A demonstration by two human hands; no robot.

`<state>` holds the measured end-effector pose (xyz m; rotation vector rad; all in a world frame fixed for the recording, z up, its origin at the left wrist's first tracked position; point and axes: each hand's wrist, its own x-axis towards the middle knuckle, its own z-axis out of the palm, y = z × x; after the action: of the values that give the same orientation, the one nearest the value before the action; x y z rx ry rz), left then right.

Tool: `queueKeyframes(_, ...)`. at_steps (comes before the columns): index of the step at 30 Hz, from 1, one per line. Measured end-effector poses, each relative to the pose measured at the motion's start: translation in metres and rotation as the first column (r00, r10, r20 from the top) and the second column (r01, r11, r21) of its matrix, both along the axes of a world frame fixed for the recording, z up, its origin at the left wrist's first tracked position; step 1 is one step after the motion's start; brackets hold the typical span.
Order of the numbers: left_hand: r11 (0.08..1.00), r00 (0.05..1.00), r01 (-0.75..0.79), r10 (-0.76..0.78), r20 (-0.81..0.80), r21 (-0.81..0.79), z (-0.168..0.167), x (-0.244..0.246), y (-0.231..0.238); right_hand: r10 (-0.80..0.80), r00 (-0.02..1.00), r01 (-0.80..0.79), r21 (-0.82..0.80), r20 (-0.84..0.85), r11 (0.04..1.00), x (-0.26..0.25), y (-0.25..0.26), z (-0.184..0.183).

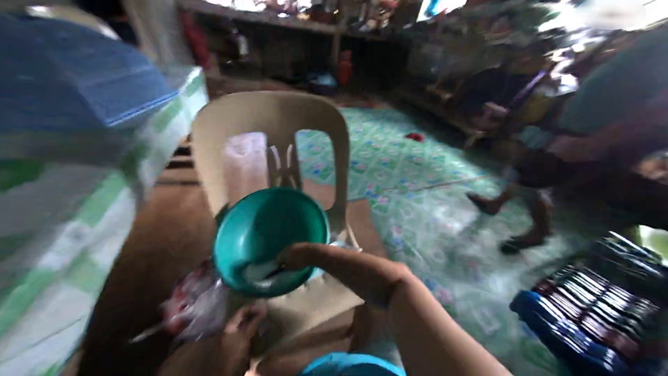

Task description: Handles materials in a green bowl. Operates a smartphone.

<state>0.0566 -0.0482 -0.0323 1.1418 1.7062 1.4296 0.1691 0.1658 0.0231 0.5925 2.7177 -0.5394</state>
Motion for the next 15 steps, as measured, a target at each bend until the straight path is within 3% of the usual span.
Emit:
queueKeyframes(4,0.997,0.989,0.078,-0.076,0.130,-0.011,-0.002,-0.004,0.002,0.105,0.992,-0.111,0.082,0.073,0.990,0.008,0.008,0.007)
queueKeyframes(7,0.990,0.963,0.139,-0.137,0.233,0.006,-0.004,-0.007,0.001,0.072,0.981,-0.099,0.141,0.182,0.985,0.009,0.009,0.018)
queueKeyframes(15,0.980,0.968,0.199,-0.200,0.149,0.023,0.001,-0.013,-0.006,0.065,0.961,-0.114,0.169,0.268,0.979,0.001,0.015,0.027)
